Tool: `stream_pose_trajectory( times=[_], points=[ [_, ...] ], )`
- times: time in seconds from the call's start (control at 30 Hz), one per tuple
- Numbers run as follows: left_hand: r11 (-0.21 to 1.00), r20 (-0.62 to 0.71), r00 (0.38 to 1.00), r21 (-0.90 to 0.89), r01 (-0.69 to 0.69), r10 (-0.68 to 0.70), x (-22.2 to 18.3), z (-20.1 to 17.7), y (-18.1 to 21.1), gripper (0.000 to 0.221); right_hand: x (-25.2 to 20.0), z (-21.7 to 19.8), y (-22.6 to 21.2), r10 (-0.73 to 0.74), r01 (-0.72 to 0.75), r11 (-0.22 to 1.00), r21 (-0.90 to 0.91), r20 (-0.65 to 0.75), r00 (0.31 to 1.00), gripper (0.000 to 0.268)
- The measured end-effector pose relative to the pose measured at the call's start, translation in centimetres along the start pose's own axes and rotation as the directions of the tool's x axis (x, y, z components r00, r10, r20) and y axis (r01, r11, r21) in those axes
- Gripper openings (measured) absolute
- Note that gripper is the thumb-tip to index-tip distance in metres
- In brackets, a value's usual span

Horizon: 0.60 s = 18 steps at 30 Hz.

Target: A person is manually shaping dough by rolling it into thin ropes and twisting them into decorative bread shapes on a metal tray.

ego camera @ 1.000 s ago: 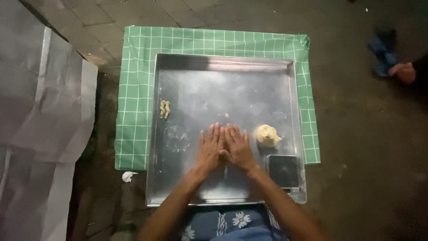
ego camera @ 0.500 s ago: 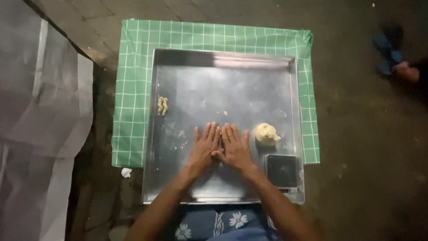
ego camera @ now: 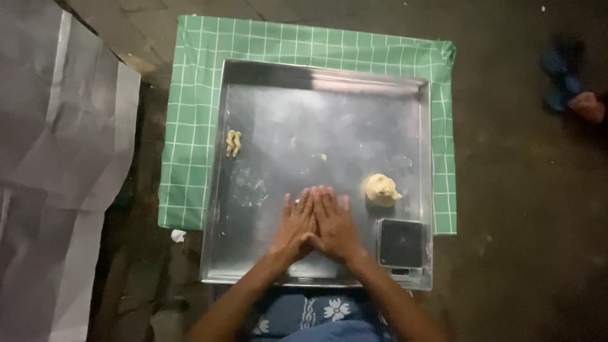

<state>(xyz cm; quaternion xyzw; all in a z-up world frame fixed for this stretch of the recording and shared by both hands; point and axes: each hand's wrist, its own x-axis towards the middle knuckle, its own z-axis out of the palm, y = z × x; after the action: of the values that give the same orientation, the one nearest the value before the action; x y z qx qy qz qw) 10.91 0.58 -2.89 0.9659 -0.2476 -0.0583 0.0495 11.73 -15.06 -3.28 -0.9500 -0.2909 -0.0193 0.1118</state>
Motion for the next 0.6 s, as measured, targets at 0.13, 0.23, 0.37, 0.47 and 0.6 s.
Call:
stream_pose_trajectory(
  times=[0.13, 0.23, 0.37, 0.47, 0.6],
  points=[
    [0.989, 0.054, 0.999, -0.148, 0.006, 0.002, 0.4, 1.8, -0.5, 0.080, -0.2, 2.9, 1.4, 0.009, -0.009, 0.996, 0.089, -0.001, 1.000, 0.105],
    [0.996, 0.151, 0.988, -0.089, 0.029, -0.016, -0.9, 0.8, -0.2, 0.080, -1.8, 2.8, 1.0, 0.030, -0.031, 0.999, 0.032, 0.033, 0.999, 0.108],
    [0.998, 0.194, 0.981, -0.061, 0.020, -0.008, -0.6, -0.2, -0.9, 0.077, -1.3, 3.8, 1.5, 0.048, -0.048, 0.999, -0.002, 0.080, 0.996, 0.104],
    [0.997, 0.134, 0.990, -0.052, 0.056, -0.049, 0.0, -0.6, -1.2, 0.078, -0.5, 3.5, 1.5, 0.058, -0.057, 0.996, -0.067, 0.014, 0.998, 0.097],
    [0.999, 0.245, 0.969, 0.030, 0.031, -0.037, -3.1, -0.8, -0.2, 0.081, -4.1, 4.8, 1.2, 0.051, -0.045, 0.997, -0.070, 0.092, 0.994, 0.103]
  ],
)
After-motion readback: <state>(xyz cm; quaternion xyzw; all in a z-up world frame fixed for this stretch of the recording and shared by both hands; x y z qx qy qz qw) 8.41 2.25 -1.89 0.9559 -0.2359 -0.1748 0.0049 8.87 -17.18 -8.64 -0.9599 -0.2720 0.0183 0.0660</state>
